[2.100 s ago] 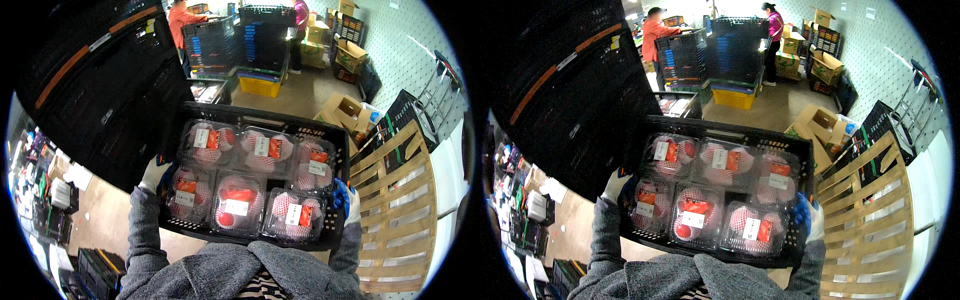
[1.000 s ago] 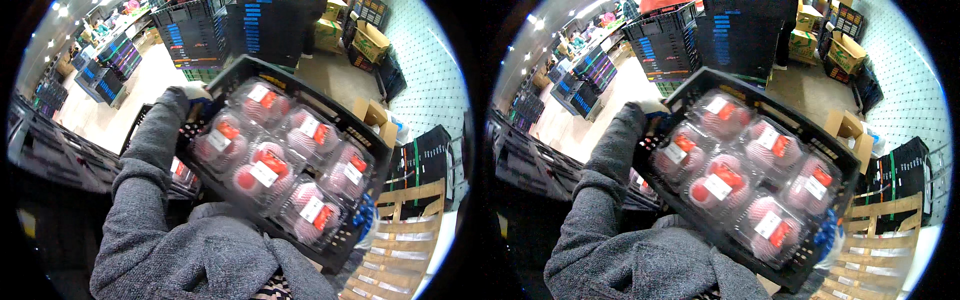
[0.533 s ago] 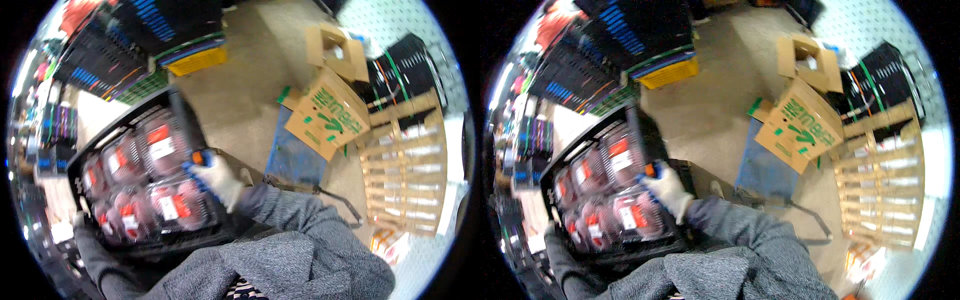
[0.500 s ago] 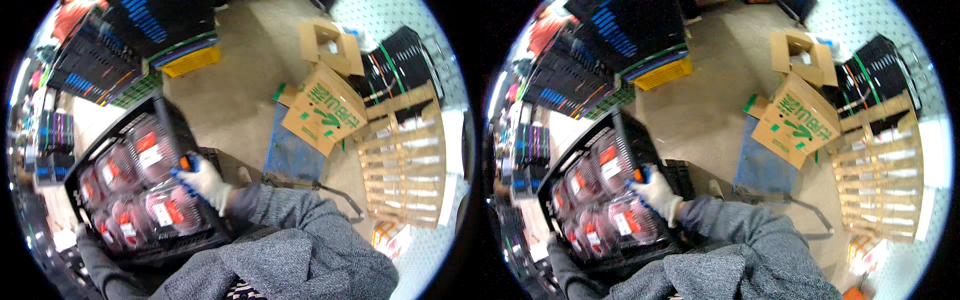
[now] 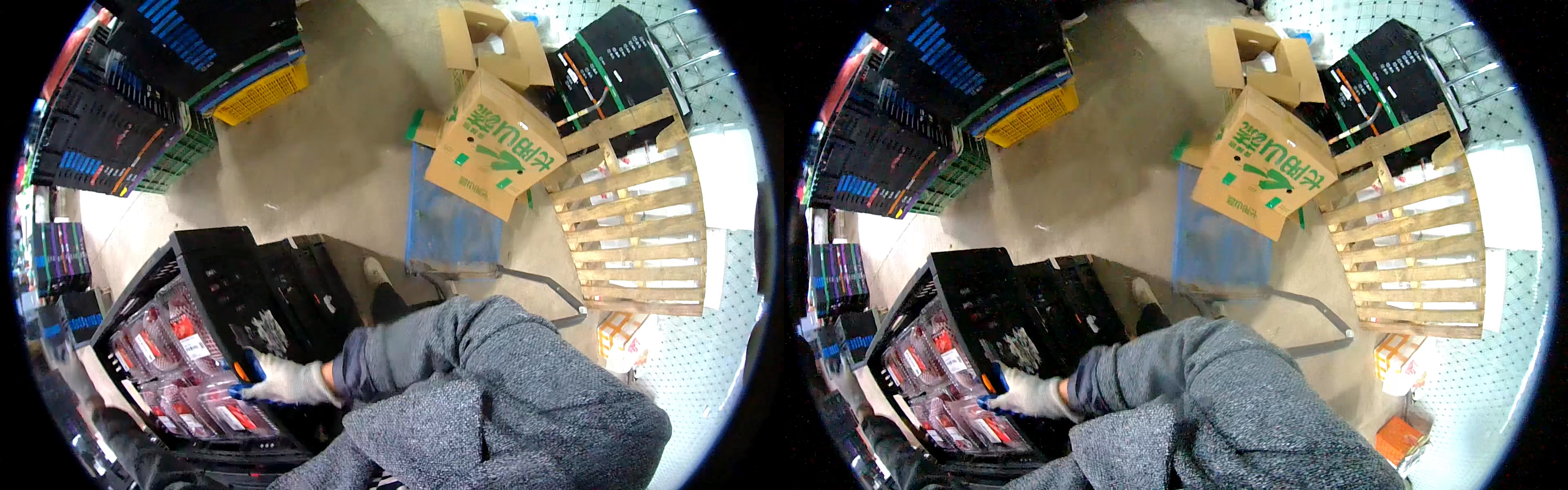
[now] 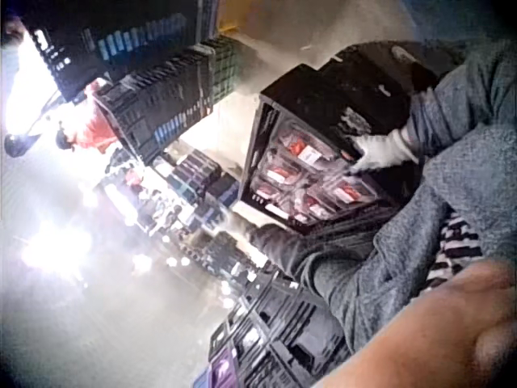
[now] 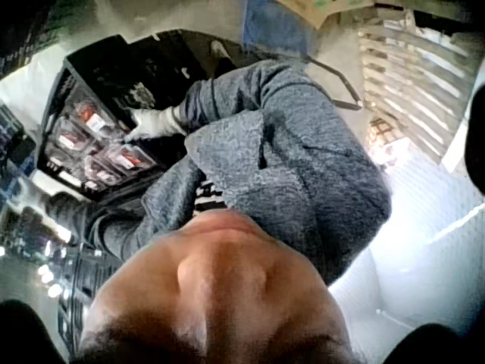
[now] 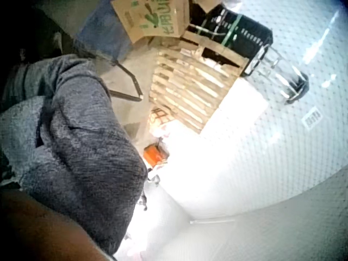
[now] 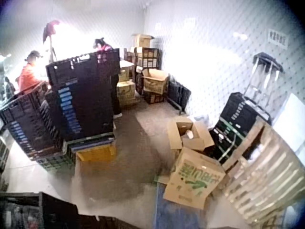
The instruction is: The person places individually foam-wrapped apples into clear plastic trays on a digital scale, then seals the trays with lids and stacks them into black crates. The process repeats with multiple apples and trays throughout the clip.
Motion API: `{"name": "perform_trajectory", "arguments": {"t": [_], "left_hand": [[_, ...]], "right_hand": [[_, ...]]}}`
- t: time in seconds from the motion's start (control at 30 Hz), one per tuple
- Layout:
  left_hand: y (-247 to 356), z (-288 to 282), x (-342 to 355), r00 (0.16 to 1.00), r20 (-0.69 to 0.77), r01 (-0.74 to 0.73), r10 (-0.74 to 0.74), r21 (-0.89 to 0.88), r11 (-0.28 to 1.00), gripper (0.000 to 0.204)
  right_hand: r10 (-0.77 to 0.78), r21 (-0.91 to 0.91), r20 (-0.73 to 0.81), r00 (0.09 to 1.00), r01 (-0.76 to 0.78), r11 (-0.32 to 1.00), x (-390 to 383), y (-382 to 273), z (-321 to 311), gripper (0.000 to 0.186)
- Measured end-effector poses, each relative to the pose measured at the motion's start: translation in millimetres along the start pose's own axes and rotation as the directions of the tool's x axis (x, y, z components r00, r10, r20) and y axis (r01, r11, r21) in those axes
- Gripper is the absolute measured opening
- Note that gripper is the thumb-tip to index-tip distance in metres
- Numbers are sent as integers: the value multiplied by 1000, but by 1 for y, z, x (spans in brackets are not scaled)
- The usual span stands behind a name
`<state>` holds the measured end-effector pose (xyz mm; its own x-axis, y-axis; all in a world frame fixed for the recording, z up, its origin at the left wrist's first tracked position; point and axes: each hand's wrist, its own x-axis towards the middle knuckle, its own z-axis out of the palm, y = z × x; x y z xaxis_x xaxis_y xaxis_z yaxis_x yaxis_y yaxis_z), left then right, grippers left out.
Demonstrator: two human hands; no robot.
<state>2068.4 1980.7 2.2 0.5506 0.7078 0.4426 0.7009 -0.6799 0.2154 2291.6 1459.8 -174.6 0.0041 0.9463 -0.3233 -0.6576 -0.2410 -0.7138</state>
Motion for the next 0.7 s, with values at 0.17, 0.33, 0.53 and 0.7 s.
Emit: {"name": "perform_trajectory", "arguments": {"t": [0.17, 0.33, 0.53, 0.7], "left_hand": [[230, 49, -7, 856, -21, -504, 517, 196, 841, 57], [407, 58, -91, 743, 125, -664, 658, 10, 748, 46], [476, 2, -150, 796, 190, -604, 575, 176, 777, 48], [484, 7, -183, 876, 280, -351, 393, -189, 917, 57]], "right_hand": [[-510, -663, 35, 860, 401, 632, -88, 8, -92, 70], [-63, -872, -451, 890, -424, 245, -325, 49, -240, 67], [-79, -679, -717, 693, -719, -152, -454, 149, -299, 32], [-313, -598, -734, 603, -792, -123, -473, 148, -317, 18]]}}
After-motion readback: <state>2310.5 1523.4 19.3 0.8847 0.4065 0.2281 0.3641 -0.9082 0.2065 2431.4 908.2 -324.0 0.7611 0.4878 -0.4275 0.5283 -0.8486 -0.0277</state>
